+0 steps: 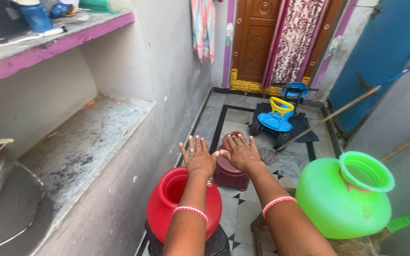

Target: The person organizes a small indoor area by moving several items. They place a red water jug, a green water jug, and a small clay pot onto a shelf. They then move a pink stool, a black stool, and a wooden stool to a new position on the floor. Finally, they move a blue toy car and a mop.

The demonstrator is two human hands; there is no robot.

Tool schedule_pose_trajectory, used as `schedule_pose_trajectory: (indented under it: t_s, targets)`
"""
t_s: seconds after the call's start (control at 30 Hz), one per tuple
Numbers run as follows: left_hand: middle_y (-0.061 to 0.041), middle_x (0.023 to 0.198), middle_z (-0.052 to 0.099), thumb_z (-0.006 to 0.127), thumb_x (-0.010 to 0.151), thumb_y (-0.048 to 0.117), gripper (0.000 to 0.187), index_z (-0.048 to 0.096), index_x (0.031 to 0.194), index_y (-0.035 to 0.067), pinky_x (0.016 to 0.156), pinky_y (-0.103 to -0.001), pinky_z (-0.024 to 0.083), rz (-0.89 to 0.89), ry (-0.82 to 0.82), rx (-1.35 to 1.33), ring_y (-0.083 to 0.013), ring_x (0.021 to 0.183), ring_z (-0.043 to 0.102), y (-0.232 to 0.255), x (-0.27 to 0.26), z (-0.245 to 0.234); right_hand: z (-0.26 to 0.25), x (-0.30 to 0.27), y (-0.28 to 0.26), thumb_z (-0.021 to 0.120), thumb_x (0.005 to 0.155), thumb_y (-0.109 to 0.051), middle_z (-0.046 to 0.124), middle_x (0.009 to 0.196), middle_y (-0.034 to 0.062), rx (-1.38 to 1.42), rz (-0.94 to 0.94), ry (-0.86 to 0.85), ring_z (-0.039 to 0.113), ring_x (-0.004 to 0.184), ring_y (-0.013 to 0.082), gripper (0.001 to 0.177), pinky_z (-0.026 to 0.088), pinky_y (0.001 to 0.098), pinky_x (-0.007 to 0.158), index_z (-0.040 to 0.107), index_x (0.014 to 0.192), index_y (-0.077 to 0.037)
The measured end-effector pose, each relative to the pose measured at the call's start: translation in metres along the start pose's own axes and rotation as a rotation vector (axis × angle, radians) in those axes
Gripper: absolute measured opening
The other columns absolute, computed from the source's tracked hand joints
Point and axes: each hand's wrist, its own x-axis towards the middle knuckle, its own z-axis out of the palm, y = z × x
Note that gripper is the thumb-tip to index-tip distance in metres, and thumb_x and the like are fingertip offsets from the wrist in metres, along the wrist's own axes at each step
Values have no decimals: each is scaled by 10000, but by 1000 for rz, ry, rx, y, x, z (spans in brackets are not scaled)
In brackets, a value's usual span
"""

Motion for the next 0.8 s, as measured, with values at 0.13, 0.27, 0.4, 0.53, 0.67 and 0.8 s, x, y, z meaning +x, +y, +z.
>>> schedule_pose_trajectory:
  t_s: [0.13,0.27,0.4,0.53,0.67,0.8]
  targets:
    - [-44,1720,46,228,1027,603,785,100,1632,118,1228,-565,-126,-33,-17,0,-269,1576,-104,-14,-4,5,11,5,-12,278,985,-692,250,1675,37,21,-34,15,157,1559,237,810,73,514,1266,221,1618,-189]
    - [-53,1721,51,233,1032,600,786,107,1634,110,1230,-564,-120,-66,-14,3,-274,1577,-94,-31,-10,11,20,8,-28,280,991,-688,257,1670,63,23,-84,15,156,1560,245,815,72,525,1260,226,1614,-166]
    - [-41,1721,45,242,1028,600,793,109,1631,103,1225,-568,-118,-101,-11,-1,-276,1574,-91,-47,-17,18,27,6,-47,291,990,-676,271,1665,59,57,-107,-18,151,1568,235,815,85,523,1258,217,1618,-162]
    - [-36,1721,39,230,1034,608,782,108,1630,115,1234,-560,-130,-143,-60,4,-260,1579,-100,-63,-25,26,35,2,-66,302,994,-671,263,1670,58,74,-129,-50,151,1565,234,803,74,509,1269,214,1619,-174]
    - [-38,1724,44,253,1036,597,786,112,1632,104,1231,-562,-132,-172,-81,-10,-264,1581,-97,-79,-34,37,47,2,-84,294,1000,-669,252,1674,42,48,-148,-97,142,1567,231,799,62,515,1271,192,1623,-180]
    - [-36,1726,41,257,1034,595,791,104,1634,103,1231,-560,-138,-206,-100,-33,-261,1581,-101,-93,-39,48,60,2,-99,305,998,-666,242,1680,34,55,-157,-140,134,1571,226,803,66,507,1270,182,1627,-182]
